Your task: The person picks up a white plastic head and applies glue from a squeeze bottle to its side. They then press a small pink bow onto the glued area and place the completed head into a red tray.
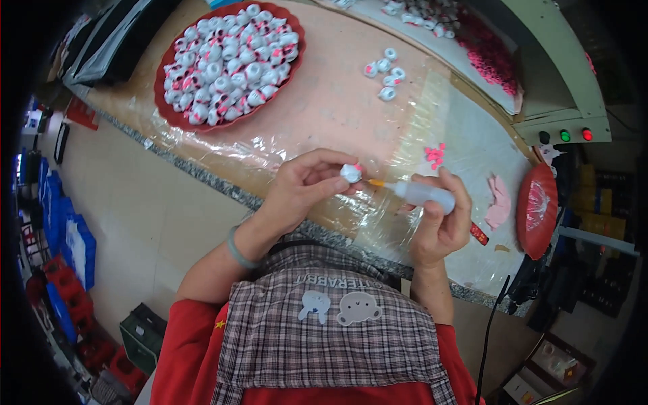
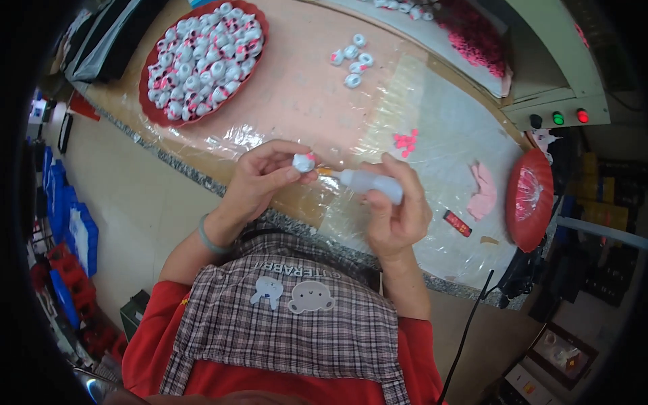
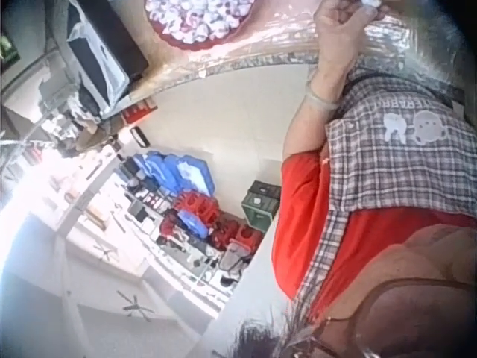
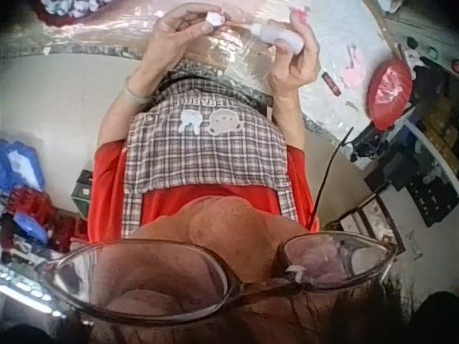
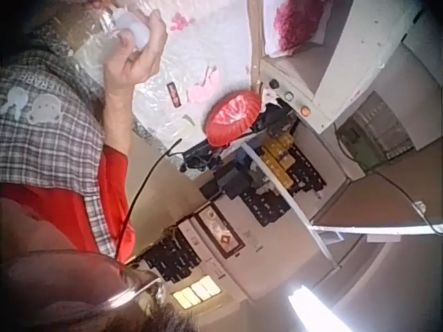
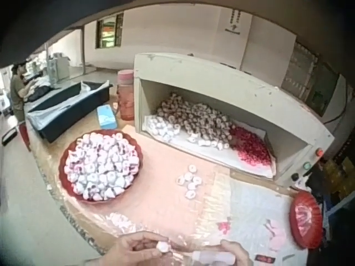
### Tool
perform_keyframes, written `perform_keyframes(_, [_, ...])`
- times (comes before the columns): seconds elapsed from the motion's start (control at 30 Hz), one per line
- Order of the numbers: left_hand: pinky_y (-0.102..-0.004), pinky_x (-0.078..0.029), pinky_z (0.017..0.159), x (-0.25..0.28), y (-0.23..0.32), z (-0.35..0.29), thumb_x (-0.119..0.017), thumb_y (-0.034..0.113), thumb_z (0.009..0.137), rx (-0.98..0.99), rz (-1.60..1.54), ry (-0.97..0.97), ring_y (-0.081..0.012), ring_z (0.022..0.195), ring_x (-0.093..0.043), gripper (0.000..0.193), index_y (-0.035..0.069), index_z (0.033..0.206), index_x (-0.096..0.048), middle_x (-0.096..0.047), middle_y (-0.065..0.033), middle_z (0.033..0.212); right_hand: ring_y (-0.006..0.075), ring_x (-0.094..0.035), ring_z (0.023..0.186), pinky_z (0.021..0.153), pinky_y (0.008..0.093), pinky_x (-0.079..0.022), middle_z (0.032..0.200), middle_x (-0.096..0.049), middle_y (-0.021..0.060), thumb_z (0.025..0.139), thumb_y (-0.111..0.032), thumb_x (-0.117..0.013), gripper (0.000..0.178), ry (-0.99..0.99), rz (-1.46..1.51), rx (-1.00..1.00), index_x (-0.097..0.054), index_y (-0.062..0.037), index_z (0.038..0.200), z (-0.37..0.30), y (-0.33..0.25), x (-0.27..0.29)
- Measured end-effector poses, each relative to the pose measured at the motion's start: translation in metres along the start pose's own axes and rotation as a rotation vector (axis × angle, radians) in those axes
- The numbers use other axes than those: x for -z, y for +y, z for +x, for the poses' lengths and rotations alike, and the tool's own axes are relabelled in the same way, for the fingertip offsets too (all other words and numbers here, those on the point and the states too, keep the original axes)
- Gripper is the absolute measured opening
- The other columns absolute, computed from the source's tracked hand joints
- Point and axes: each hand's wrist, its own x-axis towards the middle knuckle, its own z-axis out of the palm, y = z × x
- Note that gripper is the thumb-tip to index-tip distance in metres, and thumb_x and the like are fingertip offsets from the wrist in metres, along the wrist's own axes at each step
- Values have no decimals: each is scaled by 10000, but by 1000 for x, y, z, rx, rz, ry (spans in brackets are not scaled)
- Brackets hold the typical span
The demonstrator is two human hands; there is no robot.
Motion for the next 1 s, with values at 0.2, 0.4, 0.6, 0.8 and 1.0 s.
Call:
perform_keyframes(0.2, [-310, -533, 862, 1, 1, -4, -587, 9, 883, -22, -39, 17, -209, 965, -642, 284, -48, 1158, -548, -632, -154, 1070, 176, -601, 682, 569, 263, -498, 938, -634, 207, 942, -274, -546, 443, -3, 56, -26, -463, 45, 1239, 2, 0, -6])
perform_keyframes(0.4, [-320, -523, 881, 2, 2, -10, -602, 49, 884, -6, -11, 13, -218, 974, -637, 296, -41, 1160, -545, -619, -169, 1117, 176, -599, 687, 580, 264, -492, 947, -636, 207, 940, -274, -549, 439, -1, 72, -49, -467, 37, 1239, -4, -3, -9])
perform_keyframes(0.6, [-323, -520, 885, 3, 0, -9, -596, 52, 889, -5, -10, 0, -215, 985, -634, 299, -44, 1166, -541, -613, -168, 1129, 171, -599, 689, 595, 260, -488, 953, -640, 204, 939, -272, -554, 438, -4, 72, -74, -470, 36, 1238, -3, -4, -10])
perform_keyframes(0.8, [-320, -521, 882, 3, 0, -8, -596, 57, 891, -6, -26, -1, -213, 979, -635, 301, -40, 1170, -539, -614, -158, 1131, 168, -647, 676, 564, 239, -509, 911, -658, 205, 927, -203, -577, 390, 24, 60, 6, -506, 72, 1195, -1, 2, -11])
perform_keyframes(1.0, [-316, -524, 875, 3, 0, -9, -596, 54, 890, -21, -27, 2, -203, 968, -636, 301, -39, 1171, -541, -618, -149, 1124, 163, -646, 656, 564, 238, -511, 896, -663, 204, 926, -212, -580, 392, 10, 79, -17, -511, 71, 1188, -1, -2, -10])
